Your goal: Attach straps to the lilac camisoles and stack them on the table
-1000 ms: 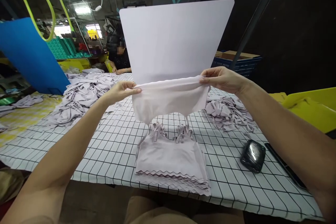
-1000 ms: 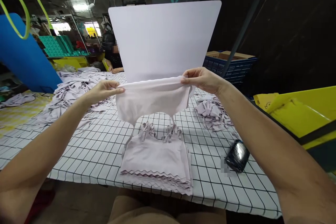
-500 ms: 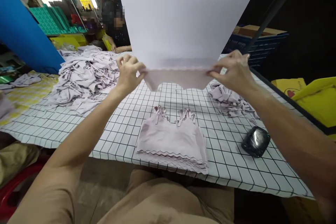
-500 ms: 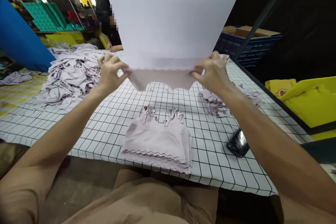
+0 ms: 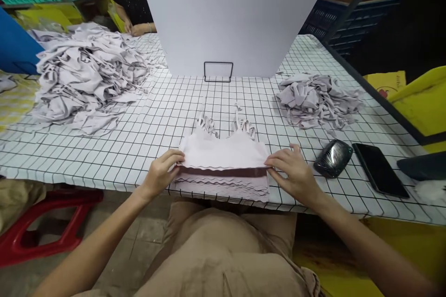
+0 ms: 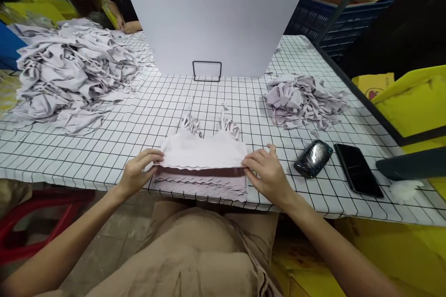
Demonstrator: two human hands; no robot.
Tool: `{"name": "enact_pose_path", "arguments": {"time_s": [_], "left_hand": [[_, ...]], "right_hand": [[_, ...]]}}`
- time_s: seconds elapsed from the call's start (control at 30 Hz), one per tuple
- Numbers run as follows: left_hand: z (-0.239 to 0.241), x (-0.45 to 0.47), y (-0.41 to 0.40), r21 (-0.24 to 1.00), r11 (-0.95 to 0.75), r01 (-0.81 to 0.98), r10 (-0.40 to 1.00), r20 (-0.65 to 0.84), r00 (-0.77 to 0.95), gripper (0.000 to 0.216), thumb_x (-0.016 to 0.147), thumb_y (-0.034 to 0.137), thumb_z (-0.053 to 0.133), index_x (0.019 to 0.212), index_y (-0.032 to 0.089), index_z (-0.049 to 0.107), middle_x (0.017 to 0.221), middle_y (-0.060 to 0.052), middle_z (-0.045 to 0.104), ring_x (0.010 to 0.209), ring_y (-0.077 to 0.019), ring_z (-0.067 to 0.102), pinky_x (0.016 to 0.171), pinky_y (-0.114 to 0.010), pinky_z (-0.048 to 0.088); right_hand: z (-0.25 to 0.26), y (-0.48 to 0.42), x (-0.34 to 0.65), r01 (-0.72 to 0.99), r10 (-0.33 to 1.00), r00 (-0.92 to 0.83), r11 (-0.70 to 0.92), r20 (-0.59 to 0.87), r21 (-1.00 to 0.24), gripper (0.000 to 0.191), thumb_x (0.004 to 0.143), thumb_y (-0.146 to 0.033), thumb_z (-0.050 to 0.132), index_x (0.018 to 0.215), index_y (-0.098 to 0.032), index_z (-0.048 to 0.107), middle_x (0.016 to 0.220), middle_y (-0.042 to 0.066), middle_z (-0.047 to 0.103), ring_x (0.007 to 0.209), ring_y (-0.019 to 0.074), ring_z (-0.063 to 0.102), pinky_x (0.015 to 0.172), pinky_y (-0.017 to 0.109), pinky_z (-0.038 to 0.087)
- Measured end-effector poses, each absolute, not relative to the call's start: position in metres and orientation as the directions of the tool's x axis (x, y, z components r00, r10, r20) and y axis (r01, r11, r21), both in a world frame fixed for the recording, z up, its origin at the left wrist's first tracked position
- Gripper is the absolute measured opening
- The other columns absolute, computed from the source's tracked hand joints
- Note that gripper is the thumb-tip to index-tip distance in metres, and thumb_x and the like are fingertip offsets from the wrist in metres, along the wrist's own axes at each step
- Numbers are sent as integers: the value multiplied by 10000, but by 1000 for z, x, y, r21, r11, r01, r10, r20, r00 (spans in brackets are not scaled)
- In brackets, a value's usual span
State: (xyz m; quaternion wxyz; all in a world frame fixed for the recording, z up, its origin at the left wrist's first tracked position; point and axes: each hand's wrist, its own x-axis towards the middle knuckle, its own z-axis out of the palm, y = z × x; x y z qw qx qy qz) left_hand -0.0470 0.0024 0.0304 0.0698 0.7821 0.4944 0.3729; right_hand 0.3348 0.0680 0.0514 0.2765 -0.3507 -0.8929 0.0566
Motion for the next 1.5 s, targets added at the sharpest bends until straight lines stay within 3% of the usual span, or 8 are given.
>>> {"name": "enact_pose_path", "arguments": {"time_s": [0.33,0.43,0.63,0.87,1.03,1.27,1.37,1.5], "left_hand": [[11,-46,-26,448,-472,759,840,491,232,220,905,63,493,929,199,664,962,-87,695,917,-200,653,808,-339,568],[15,-43,-35,434,-415,799,872,439,214,274,921,62,462,946,207,692,985,-88,720,934,-222,637,842,-389,558],[19,3,-16,307,-416,856,862,434,263,494,962,87,387,1434,165,510,1451,-128,574,1439,-300,415,1168,-527,366],[-15,33,3,114,-221,969,945,271,184,679,1017,464,411,1579,104,288,1649,-190,234,1540,-347,209,1245,-574,192],[-14,27,1,204,-222,953,947,280,161,654,1006,455,454,1553,113,349,1637,-181,278,1537,-347,217,1245,-586,196],[21,0,49,643,-220,734,901,422,-99,247,949,323,595,1150,209,681,1157,-92,716,1121,-256,658,962,-442,549],[25,1,68,696,-235,678,912,400,-95,152,938,252,576,1021,193,689,926,-57,672,805,-182,645,712,-323,562],[7,15,71,651,-238,721,927,373,-31,136,948,183,517,981,175,649,918,-58,613,792,-180,614,707,-326,531]], "right_hand": [[26,49,346,494,553,-676,831,487,-258,170,914,-134,578,976,-274,651,855,49,708,767,237,644,990,562,400],[24,44,344,480,516,-716,853,470,-206,302,930,-256,610,1229,-294,631,1013,115,731,871,301,675,988,595,399],[24,29,295,536,520,-777,842,355,-62,794,1018,-526,355,1622,-109,53,1555,245,407,1437,402,409,1130,665,257],[-10,36,311,691,684,-709,723,174,-26,907,992,-647,330,1587,-158,-149,1622,196,277,1497,356,322,1114,717,286],[-5,44,337,772,786,-598,617,154,-149,729,1037,-547,303,1616,-200,29,1641,165,250,1524,362,256,1064,763,322],[32,89,291,709,787,-482,609,385,-357,407,1034,-369,441,1369,-179,573,1333,144,659,1287,332,564,1067,638,395],[57,131,244,637,762,-579,645,290,-422,271,998,-269,510,1197,-176,668,1124,114,727,1053,269,635,1012,546,434],[73,200,173,703,817,-569,544,96,-459,257,988,-229,477,860,-175,693,958,81,726,980,228,614,963,453,442]]}}
